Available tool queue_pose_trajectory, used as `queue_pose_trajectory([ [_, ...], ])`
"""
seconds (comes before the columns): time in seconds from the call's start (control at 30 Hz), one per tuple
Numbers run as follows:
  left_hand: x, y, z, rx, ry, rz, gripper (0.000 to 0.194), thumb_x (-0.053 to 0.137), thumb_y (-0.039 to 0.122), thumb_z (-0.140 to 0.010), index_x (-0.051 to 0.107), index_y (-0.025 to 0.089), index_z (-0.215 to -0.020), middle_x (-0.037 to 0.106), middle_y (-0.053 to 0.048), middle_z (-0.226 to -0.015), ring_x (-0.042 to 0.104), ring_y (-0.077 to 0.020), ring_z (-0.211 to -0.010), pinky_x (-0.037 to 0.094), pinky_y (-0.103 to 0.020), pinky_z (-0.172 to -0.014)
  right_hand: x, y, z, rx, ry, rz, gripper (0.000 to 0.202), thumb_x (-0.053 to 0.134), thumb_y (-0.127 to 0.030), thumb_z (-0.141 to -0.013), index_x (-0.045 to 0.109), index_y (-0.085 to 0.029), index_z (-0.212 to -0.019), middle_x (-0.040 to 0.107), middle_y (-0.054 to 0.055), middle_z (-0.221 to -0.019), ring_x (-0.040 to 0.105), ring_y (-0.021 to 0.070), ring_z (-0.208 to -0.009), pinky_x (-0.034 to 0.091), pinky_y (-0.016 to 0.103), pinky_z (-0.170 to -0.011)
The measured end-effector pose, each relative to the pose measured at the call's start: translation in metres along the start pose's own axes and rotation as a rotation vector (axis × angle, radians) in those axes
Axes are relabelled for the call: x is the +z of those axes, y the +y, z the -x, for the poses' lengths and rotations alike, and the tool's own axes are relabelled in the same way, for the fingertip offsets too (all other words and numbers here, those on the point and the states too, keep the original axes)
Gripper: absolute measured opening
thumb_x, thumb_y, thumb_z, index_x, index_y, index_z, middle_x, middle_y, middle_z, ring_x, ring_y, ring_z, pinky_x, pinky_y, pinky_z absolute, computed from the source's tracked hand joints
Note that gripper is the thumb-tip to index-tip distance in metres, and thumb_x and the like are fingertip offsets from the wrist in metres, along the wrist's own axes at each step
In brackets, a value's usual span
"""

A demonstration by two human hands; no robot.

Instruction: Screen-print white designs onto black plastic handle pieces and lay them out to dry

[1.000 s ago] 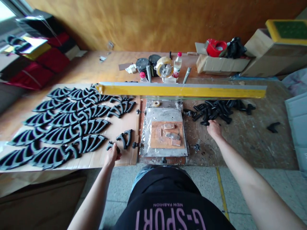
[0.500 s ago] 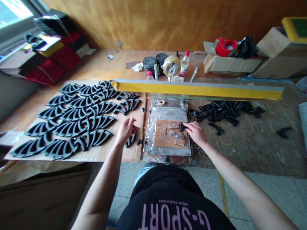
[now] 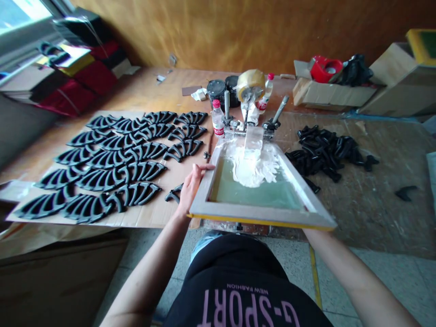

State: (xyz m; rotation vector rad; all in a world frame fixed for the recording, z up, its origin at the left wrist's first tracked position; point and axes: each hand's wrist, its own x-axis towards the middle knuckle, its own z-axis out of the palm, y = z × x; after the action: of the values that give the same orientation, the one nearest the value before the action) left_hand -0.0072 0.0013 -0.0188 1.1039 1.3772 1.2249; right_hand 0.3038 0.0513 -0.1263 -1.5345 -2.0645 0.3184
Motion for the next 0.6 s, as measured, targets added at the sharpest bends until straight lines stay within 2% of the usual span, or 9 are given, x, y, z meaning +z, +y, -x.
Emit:
queue_pose_trajectory([
  [0.03, -0.004, -0.015, 0.008, -0.07, -0.017, -0.053, 0.053, 0.037, 0.06, -0.091, 0.066, 0.019, -0.106, 0.062, -0.002, -0.072, 0.054, -0.012, -0.058, 0.043, -0.022, -0.049, -0.01, 0.008, -0.006, 0.041, 0.056, 0.017, 0.032, 0.043, -0.024, -0.093, 0.067, -0.005, -0.102, 0.067, 0.01, -0.092, 0.063, 0.0198, -0.086, 0.056, 0.041, -0.08],
  [0.1, -0.009, -0.049, 0.017, -0.169, -0.053, -0.106, 0.053, 0.047, 0.058, -0.087, 0.06, 0.02, -0.122, 0.064, -0.003, -0.079, 0.058, -0.0133, -0.065, 0.046, -0.022, -0.054, -0.025, 0.012, -0.022, 0.086, 0.186, 0.033, 0.033, 0.043, -0.023, -0.092, 0.067, -0.007, -0.108, 0.065, 0.014, -0.102, 0.061, 0.0246, -0.096, 0.053, 0.047, -0.086],
  [0.13, -0.01, -0.066, 0.018, -0.202, -0.07, -0.109, 0.058, 0.052, 0.057, -0.085, 0.053, 0.021, -0.132, 0.066, -0.003, -0.083, 0.06, -0.0144, -0.068, 0.048, -0.023, -0.057, -0.029, 0.008, -0.032, 0.071, 0.233, 0.038, 0.033, 0.048, -0.024, -0.09, 0.065, -0.011, -0.115, 0.063, 0.016, -0.112, 0.059, 0.0267, -0.104, 0.05, 0.049, -0.091],
  [0.2, -0.009, -0.096, 0.016, -0.251, -0.095, -0.138, 0.07, 0.057, 0.053, -0.082, 0.04, 0.023, -0.143, 0.067, -0.003, -0.087, 0.062, -0.0159, -0.072, 0.049, -0.024, -0.061, -0.028, -0.012, -0.052, -0.019, 0.256, 0.058, 0.047, 0.062, -0.027, -0.083, 0.056, -0.017, -0.129, 0.053, 0.016, -0.131, 0.05, 0.0294, -0.12, 0.044, 0.048, -0.1],
  [0.27, -0.009, -0.117, 0.01, -0.271, -0.097, -0.206, 0.07, 0.057, 0.052, -0.082, 0.038, 0.024, -0.144, 0.068, -0.003, -0.089, 0.063, -0.0165, -0.073, 0.049, -0.025, -0.062, -0.017, -0.039, -0.068, -0.102, 0.163, 0.102, 0.058, 0.07, -0.027, -0.077, 0.052, -0.017, -0.131, 0.051, 0.015, -0.133, 0.049, 0.0303, -0.12, 0.043, 0.045, -0.099],
  [0.37, -0.009, -0.129, 0.004, -0.282, -0.091, -0.27, 0.065, 0.056, 0.052, -0.083, 0.043, 0.026, -0.141, 0.069, -0.004, -0.09, 0.064, -0.0169, -0.074, 0.049, -0.025, -0.062, 0.004, -0.07, -0.069, -0.106, -0.082, 0.148, 0.028, 0.067, -0.026, -0.081, 0.062, -0.019, -0.108, 0.065, 0.009, -0.103, 0.06, 0.026, -0.095, 0.049, 0.037, -0.081],
  [0.43, -0.011, -0.13, 0.003, -0.287, -0.089, -0.277, 0.064, 0.056, 0.053, -0.083, 0.045, 0.026, -0.14, 0.069, -0.004, -0.089, 0.064, -0.0175, -0.074, 0.048, -0.025, -0.062, 0.012, -0.078, -0.052, -0.15, -0.187, 0.16, 0.009, 0.06, -0.019, -0.084, 0.064, -0.019, -0.092, 0.066, 0.007, -0.089, 0.06, 0.0232, -0.085, 0.047, 0.033, -0.073],
  [0.53, -0.012, -0.13, 0.006, -0.285, -0.083, -0.276, 0.062, 0.056, 0.054, -0.083, 0.047, 0.027, -0.138, 0.069, -0.004, -0.09, 0.064, -0.0182, -0.075, 0.049, -0.025, -0.061, 0.005, -0.078, -0.02, -0.37, -0.298, 0.137, 0.018, 0.052, -0.007, -0.081, 0.065, -0.018, -0.086, 0.066, 0.007, -0.088, 0.06, 0.0215, -0.085, 0.044, 0.03, -0.072],
  [0.6, -0.012, -0.129, 0.007, -0.286, -0.085, -0.27, 0.061, 0.055, 0.055, -0.083, 0.047, 0.027, -0.137, 0.069, -0.004, -0.091, 0.064, -0.0185, -0.076, 0.049, -0.026, -0.062, -0.006, -0.077, -0.008, -0.508, -0.395, 0.078, 0.021, 0.052, -0.005, -0.079, 0.066, -0.019, -0.087, 0.067, 0.005, -0.087, 0.06, 0.0197, -0.084, 0.043, 0.028, -0.07],
])
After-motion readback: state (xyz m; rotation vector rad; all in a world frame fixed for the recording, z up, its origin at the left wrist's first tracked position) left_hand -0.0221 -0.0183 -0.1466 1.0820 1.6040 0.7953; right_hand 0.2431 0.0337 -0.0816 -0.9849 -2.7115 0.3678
